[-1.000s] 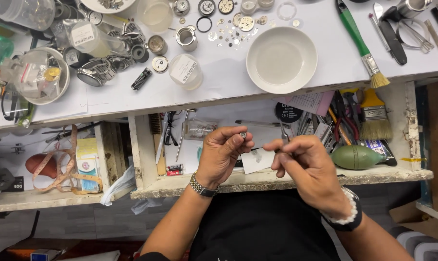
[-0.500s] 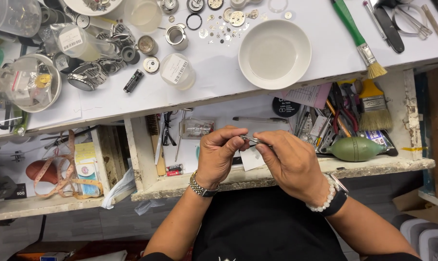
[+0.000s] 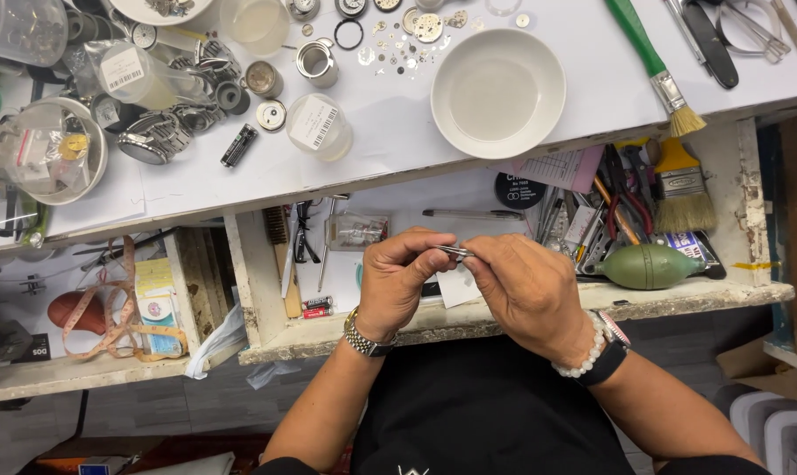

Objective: Cleaning and manipulating small watch components using tweezers and a brush at a repair bench.

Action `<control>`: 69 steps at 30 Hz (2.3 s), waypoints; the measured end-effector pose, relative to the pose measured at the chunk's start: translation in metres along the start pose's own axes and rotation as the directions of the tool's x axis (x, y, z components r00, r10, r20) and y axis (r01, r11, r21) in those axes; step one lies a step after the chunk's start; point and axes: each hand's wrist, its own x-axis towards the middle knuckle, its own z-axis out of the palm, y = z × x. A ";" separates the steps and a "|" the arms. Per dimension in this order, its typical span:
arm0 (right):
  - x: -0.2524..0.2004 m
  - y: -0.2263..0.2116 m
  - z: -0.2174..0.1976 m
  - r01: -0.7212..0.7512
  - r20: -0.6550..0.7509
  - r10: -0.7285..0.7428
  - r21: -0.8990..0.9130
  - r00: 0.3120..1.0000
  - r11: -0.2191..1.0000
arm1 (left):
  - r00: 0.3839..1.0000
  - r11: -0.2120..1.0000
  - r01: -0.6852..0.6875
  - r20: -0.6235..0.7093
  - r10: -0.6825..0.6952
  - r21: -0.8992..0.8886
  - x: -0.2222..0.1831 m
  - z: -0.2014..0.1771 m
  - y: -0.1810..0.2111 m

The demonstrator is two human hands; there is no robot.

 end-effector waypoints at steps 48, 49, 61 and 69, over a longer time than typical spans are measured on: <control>0.017 0.004 -0.024 0.097 0.022 -0.097 0.005 0.995 0.995 | 0.999 0.996 0.047 -0.022 -0.049 -0.076 0.004 -0.014 0.012; 0.015 0.004 -0.021 0.082 0.016 -0.082 0.010 0.997 0.997 | 0.998 0.996 0.062 -0.019 -0.063 -0.068 0.003 -0.014 0.012; 0.006 0.021 -0.002 0.048 0.014 -0.052 0.212 0.999 0.976 | 0.985 0.985 0.173 0.018 -0.172 -0.027 -0.001 -0.010 0.005; -0.009 0.043 0.013 0.021 0.078 -0.039 0.218 0.996 0.976 | 0.965 0.931 0.179 0.126 -0.229 0.318 0.011 -0.014 0.026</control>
